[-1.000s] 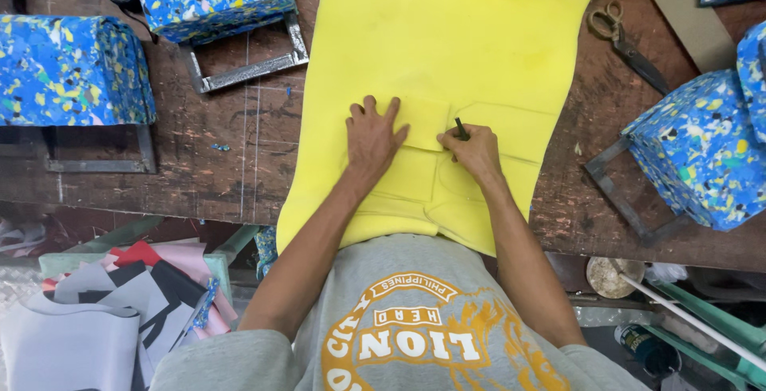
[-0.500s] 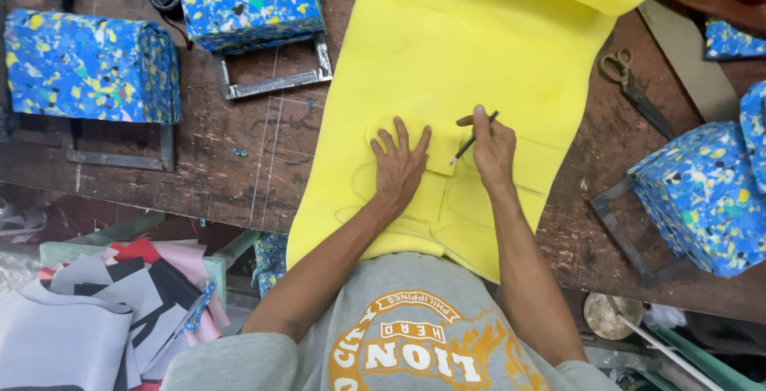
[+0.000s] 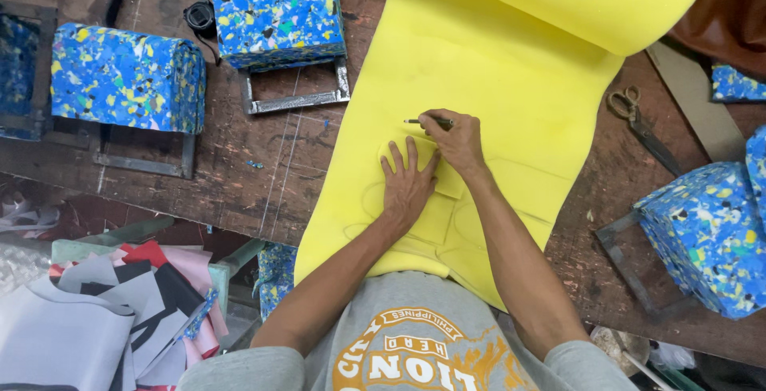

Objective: The person uses a utility knife to cut shapes out of a large sheet of yellow foam. They trace outlines and slice through the material to separate individual pieces, which are then lifted and moved aside.

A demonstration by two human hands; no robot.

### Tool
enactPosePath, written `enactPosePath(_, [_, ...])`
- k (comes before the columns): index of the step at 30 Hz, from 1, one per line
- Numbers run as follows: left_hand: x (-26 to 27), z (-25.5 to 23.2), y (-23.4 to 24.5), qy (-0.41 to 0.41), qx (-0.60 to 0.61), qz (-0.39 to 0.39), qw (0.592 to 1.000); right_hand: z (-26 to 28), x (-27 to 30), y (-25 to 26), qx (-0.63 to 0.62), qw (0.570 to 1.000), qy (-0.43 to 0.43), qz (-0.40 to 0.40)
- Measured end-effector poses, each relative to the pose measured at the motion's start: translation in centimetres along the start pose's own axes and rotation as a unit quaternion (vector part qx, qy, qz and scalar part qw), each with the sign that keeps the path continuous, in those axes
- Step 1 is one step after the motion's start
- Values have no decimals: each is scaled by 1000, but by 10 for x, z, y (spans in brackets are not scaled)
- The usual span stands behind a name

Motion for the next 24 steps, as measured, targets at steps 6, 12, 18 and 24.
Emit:
enactPosePath(6, [0,2,-5,-1,-16,6,1000,-1,-3,-10,89,994,50,40])
enactPosePath(12, [-1,5,-13,0,-6,18,1000,-1,-8,-21,112,986,103,70])
enactPosePath(18, [-3,5,-13,2,-8,28,1000,4,-7,-18,160,976,134,68])
enactPosePath(24, [-2,1,-3,-11,-34,-6,999,-9,1,15,218,968,110,65])
Point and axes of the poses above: each hand's wrist, its own x-axis away from the middle knuckle, its own y-axis out of the back of the hand, z = x × y, the point moved 4 cm from there along -x, towards the middle knuckle, and after that the axes turned 10 degrees about x, right-handed, at the moved point
